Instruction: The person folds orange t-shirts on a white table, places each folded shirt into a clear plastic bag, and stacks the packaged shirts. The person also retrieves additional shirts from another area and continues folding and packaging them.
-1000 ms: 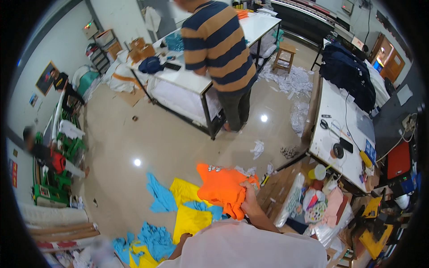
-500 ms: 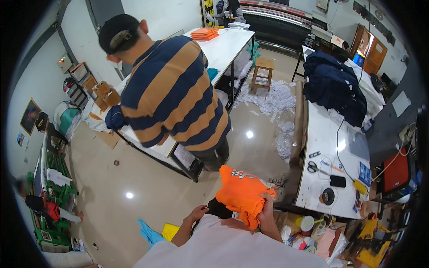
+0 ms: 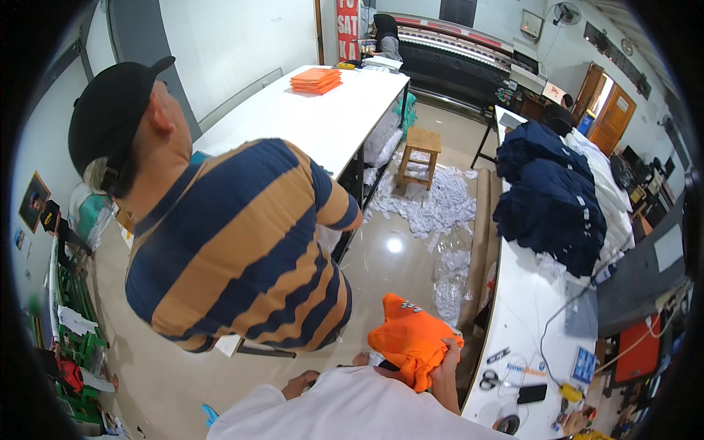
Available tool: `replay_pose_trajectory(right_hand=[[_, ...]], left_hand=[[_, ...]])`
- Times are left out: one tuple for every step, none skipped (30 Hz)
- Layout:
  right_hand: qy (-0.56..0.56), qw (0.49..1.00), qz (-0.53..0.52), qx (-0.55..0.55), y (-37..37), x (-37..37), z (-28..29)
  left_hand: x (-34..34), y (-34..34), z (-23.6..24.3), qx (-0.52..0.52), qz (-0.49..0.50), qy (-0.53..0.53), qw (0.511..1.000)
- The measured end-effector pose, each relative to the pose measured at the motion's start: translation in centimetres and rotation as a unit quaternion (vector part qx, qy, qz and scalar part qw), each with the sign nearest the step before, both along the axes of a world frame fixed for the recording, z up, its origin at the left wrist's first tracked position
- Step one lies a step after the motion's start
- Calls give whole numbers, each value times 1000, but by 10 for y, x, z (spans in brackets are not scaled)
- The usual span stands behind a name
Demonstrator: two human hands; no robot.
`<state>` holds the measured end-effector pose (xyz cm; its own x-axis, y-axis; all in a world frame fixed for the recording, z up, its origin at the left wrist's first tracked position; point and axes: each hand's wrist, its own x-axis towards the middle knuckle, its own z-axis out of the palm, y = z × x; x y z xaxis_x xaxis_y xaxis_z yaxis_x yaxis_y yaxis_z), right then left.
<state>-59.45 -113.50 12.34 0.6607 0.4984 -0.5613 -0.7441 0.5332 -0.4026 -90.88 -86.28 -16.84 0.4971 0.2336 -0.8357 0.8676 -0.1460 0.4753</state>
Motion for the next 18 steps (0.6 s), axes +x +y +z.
replay_pose_trajectory(right_hand=[[-6,1000,-16,14,5,23,0],[-13,998,-58,28,-4,49,-3],[-18,998,-32,49,14,70,-6],[-7,986,139,92,95,75,-12],[-15,992,75,99,76,115,-26],[-28,997,8,70,51,149,-42],[-31,999,-22,24,46,176,-61],[-20,997,75,19,102,192,-82],[-22,996,91,-7,117,215,-96],[-23,989,145,-14,130,238,-86],[-23,979,204,-20,149,259,-76],[-9,971,237,-43,165,281,-54],[-15,981,166,-99,156,307,-4],[-21,946,315,-77,212,309,10],[-21,925,373,-71,233,324,16],[-19,942,321,-97,216,365,15],[-53,924,366,-101,228,387,3],[-89,902,408,-107,242,409,-19]], left_hand=[[48,20,-2,18,-11,-37,999],[118,42,0,31,-43,-75,996],[155,67,9,57,-4,-121,991],[90,91,77,130,173,-147,965],[195,124,105,132,121,-197,964],[301,130,77,89,69,-244,963],[365,129,82,69,56,-273,958],[317,155,124,121,150,-279,941],[333,164,134,133,166,-291,933],[354,170,136,140,172,-307,925],[361,166,137,150,183,-315,919],[375,152,112,128,174,-301,929],[443,136,81,63,82,-279,955],[359,120,83,104,185,-225,951],[337,101,76,98,204,-174,958],[384,108,52,45,119,-140,982],[371,98,47,35,127,-93,987],[363,91,44,25,139,-52,989]])
